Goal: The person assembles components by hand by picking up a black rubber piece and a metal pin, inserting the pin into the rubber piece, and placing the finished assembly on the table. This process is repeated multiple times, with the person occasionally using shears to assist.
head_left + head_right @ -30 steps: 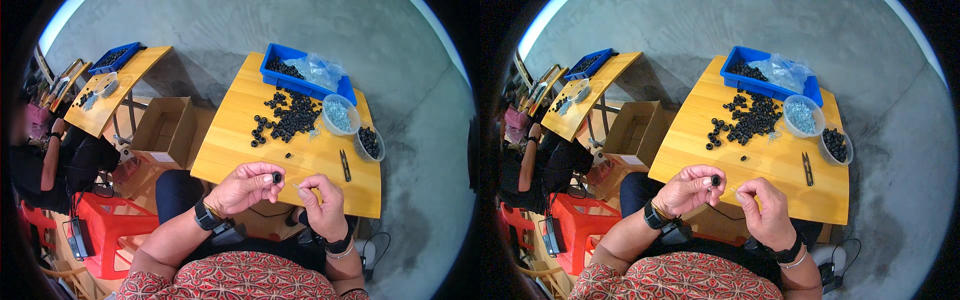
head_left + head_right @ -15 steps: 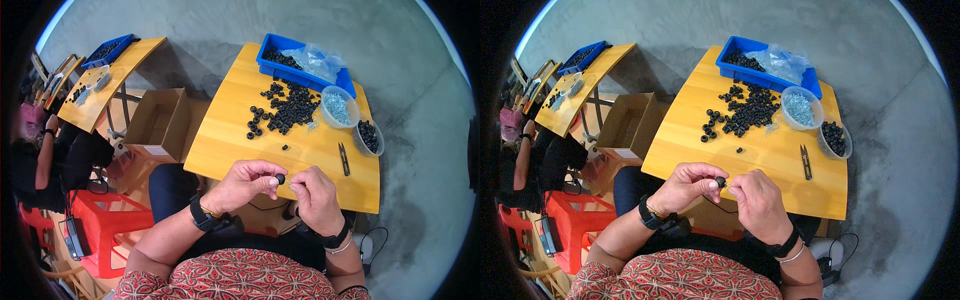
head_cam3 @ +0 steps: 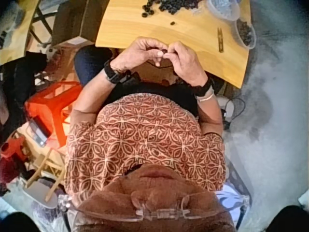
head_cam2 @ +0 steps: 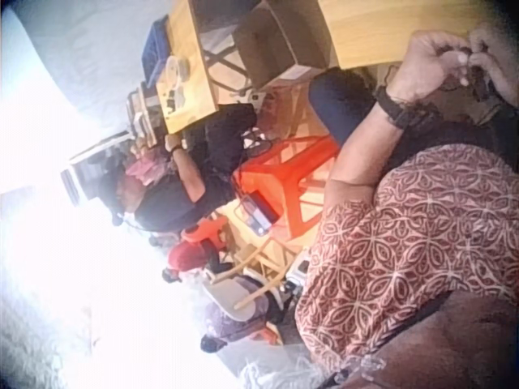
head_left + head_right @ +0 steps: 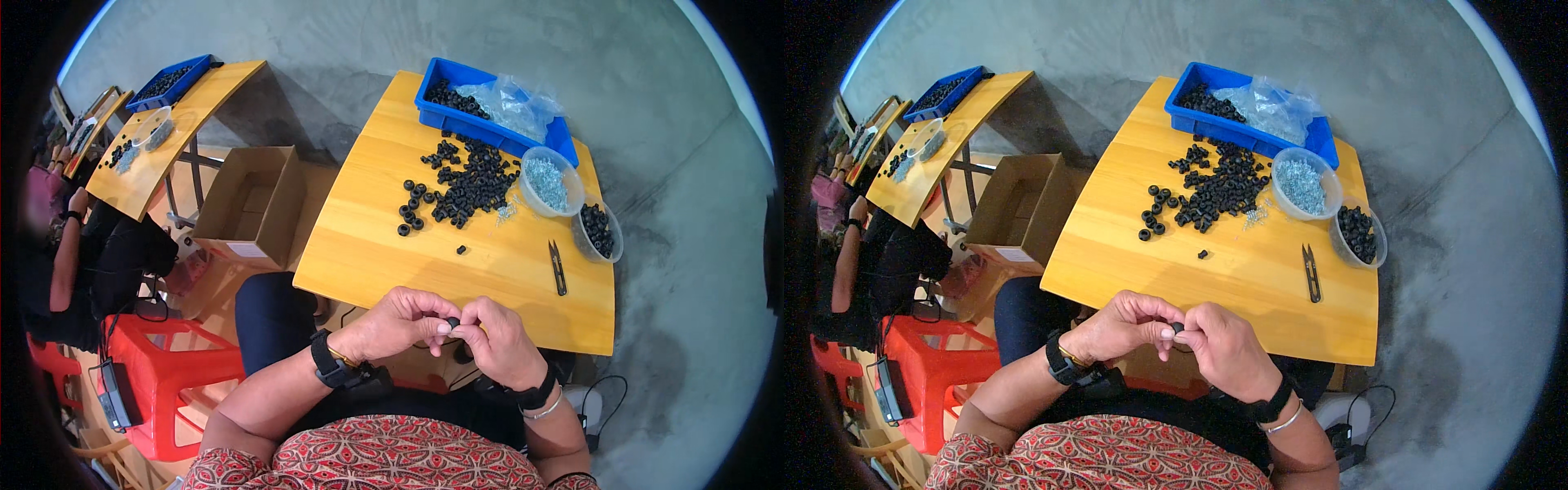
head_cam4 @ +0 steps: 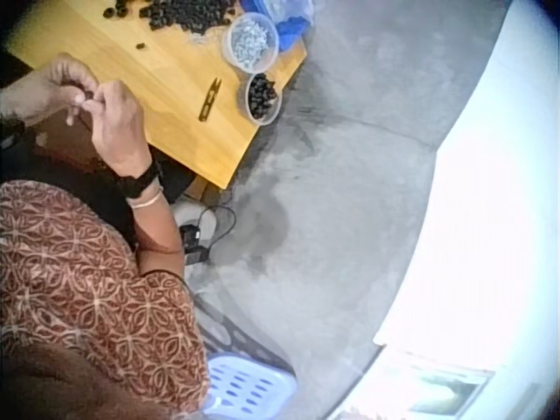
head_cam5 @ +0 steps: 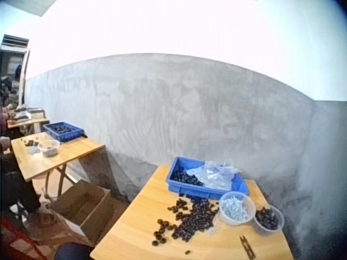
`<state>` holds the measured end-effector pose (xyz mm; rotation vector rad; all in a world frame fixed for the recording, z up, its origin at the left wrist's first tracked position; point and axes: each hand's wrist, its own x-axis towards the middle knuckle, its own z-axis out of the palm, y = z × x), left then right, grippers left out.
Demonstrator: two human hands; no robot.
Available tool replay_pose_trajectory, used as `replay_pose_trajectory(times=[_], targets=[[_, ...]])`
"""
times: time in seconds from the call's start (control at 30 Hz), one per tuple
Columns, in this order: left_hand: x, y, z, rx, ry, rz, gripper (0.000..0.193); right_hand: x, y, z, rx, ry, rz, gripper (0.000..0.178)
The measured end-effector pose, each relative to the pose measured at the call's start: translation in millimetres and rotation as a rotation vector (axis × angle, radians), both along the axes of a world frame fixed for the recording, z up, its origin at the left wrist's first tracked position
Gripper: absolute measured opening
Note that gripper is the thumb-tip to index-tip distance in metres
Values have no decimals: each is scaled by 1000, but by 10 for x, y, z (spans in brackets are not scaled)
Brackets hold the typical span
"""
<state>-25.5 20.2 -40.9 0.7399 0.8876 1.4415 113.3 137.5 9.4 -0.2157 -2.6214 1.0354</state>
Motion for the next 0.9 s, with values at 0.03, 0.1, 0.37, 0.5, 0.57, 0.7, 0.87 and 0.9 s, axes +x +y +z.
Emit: replay_pose_trajectory(times=[0.03, 0.1, 0.37, 0.5, 0.57, 0.7, 0.87, 0.9], targets=[[-15, 6, -30, 2, -2, -1, 17, -21, 19, -24, -66, -24, 1, 11], [-70, 20, -129, -4, -35, 36, 17, -70, 65, -57, -129, -48, 1, 8], [-340, 68, -340, 88, -495, 170, 21, -376, 654, -220, 52, -10, -134, 9], [-347, 89, -348, 108, -524, 153, 22, -564, 810, -297, 140, -117, -73, 15], [-356, 87, -355, 130, -558, 133, 23, -608, 860, -389, 191, -139, -51, 15], [-364, 88, -344, 112, -540, 135, 23, -672, 879, -394, 222, -222, -31, 12], [-361, 114, -353, 98, -565, 136, 22, -606, 851, -387, 101, -182, -90, 8], [-357, 125, -351, 99, -567, 134, 22, -571, 823, -363, -4, -161, -125, 8]])
